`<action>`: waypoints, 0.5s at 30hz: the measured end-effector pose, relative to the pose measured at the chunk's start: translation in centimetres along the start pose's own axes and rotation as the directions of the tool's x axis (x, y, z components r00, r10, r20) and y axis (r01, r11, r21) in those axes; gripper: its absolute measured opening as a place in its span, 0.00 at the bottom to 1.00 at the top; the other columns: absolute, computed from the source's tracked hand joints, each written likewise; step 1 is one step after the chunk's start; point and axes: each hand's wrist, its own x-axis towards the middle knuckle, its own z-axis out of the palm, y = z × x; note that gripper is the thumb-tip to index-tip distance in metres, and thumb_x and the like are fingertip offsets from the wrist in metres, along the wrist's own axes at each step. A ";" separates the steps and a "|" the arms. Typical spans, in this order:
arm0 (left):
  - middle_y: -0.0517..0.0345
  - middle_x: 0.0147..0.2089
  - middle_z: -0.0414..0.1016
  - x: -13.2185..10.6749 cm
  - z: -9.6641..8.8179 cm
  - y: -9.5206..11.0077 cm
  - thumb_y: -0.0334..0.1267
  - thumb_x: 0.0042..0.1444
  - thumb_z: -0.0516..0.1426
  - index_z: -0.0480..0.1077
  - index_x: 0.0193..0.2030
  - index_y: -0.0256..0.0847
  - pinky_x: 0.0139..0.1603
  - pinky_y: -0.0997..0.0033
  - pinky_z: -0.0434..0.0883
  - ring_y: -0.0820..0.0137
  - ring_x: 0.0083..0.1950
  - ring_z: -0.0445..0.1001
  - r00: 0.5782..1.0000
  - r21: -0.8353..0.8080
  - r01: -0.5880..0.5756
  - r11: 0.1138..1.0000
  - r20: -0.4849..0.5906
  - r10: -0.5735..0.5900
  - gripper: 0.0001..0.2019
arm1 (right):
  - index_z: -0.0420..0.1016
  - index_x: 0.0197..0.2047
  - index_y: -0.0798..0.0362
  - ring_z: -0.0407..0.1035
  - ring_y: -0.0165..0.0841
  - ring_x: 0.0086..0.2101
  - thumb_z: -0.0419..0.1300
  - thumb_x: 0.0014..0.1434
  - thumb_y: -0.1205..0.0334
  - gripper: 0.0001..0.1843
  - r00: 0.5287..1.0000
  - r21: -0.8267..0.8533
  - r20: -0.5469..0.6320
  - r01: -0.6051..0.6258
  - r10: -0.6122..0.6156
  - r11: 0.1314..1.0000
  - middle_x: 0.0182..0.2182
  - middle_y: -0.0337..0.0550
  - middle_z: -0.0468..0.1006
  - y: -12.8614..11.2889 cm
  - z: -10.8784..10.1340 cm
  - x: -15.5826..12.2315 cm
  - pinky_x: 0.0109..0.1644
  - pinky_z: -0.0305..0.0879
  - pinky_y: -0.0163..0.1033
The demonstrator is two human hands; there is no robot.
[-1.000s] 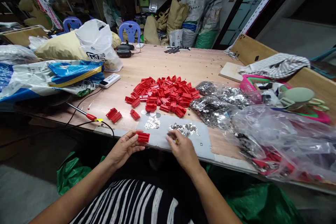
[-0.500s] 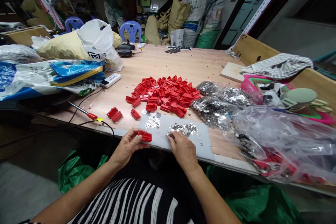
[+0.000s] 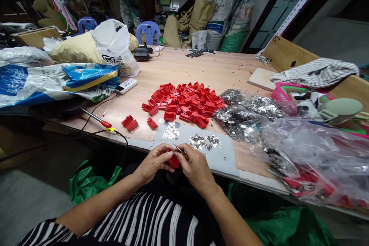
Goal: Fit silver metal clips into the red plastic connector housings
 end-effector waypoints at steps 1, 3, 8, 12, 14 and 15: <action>0.55 0.36 0.73 0.0 0.0 0.0 0.45 0.53 0.60 0.69 0.42 0.37 0.32 0.72 0.75 0.71 0.36 0.74 1.000 -0.006 -0.001 1.000 0.003 0.001 0.14 | 0.71 0.38 0.50 0.70 0.31 0.30 0.54 0.62 0.64 0.04 1.000 0.015 0.004 -0.002 0.002 1.000 0.31 0.39 0.77 0.0 0.0 0.0 0.35 0.63 0.34; 0.54 0.37 0.73 0.0 0.0 0.1 0.44 0.53 0.61 0.69 0.42 0.37 0.33 0.72 0.76 0.70 0.37 0.74 1.000 -0.020 0.000 1.000 0.006 0.000 0.14 | 0.71 0.38 0.50 0.70 0.31 0.29 0.55 0.62 0.64 0.04 1.000 0.048 0.013 -0.014 0.013 0.999 0.30 0.39 0.77 -0.1 0.0 -0.1 0.35 0.63 0.34; 0.54 0.37 0.73 0.0 0.0 0.0 0.43 0.54 0.60 0.69 0.42 0.38 0.33 0.70 0.77 0.70 0.37 0.74 1.000 -0.043 -0.004 0.999 0.008 0.005 0.13 | 0.71 0.38 0.51 0.69 0.30 0.28 0.55 0.61 0.63 0.04 1.000 0.129 0.000 -0.030 0.030 0.991 0.30 0.38 0.77 -0.2 -0.2 -0.2 0.34 0.64 0.33; 0.56 0.37 0.72 -0.2 0.2 0.0 0.43 0.54 0.60 0.69 0.42 0.38 0.34 0.69 0.77 0.71 0.37 0.73 0.999 -0.013 -0.034 0.999 -0.004 0.034 0.13 | 0.72 0.38 0.51 0.68 0.29 0.27 0.56 0.61 0.63 0.04 0.999 0.134 -0.019 -0.048 0.051 0.990 0.31 0.39 0.77 -0.3 -0.4 -0.3 0.33 0.63 0.33; 0.56 0.36 0.72 -0.3 0.4 0.1 0.44 0.54 0.60 0.70 0.42 0.38 0.34 0.69 0.77 0.72 0.36 0.73 0.999 0.006 -0.043 0.999 -0.006 0.043 0.13 | 0.72 0.38 0.51 0.68 0.29 0.27 0.56 0.60 0.63 0.04 0.998 0.140 -0.032 -0.045 0.049 0.989 0.31 0.39 0.77 -0.4 -0.4 -0.4 0.34 0.63 0.33; 0.57 0.36 0.72 -0.3 0.5 0.1 0.44 0.54 0.60 0.69 0.42 0.38 0.34 0.70 0.77 0.72 0.35 0.73 0.999 0.018 -0.044 0.999 -0.006 0.044 0.13 | 0.72 0.38 0.51 0.68 0.29 0.27 0.56 0.60 0.63 0.04 0.998 0.145 -0.041 -0.042 0.049 0.989 0.30 0.39 0.77 -0.4 -0.4 -0.4 0.34 0.63 0.33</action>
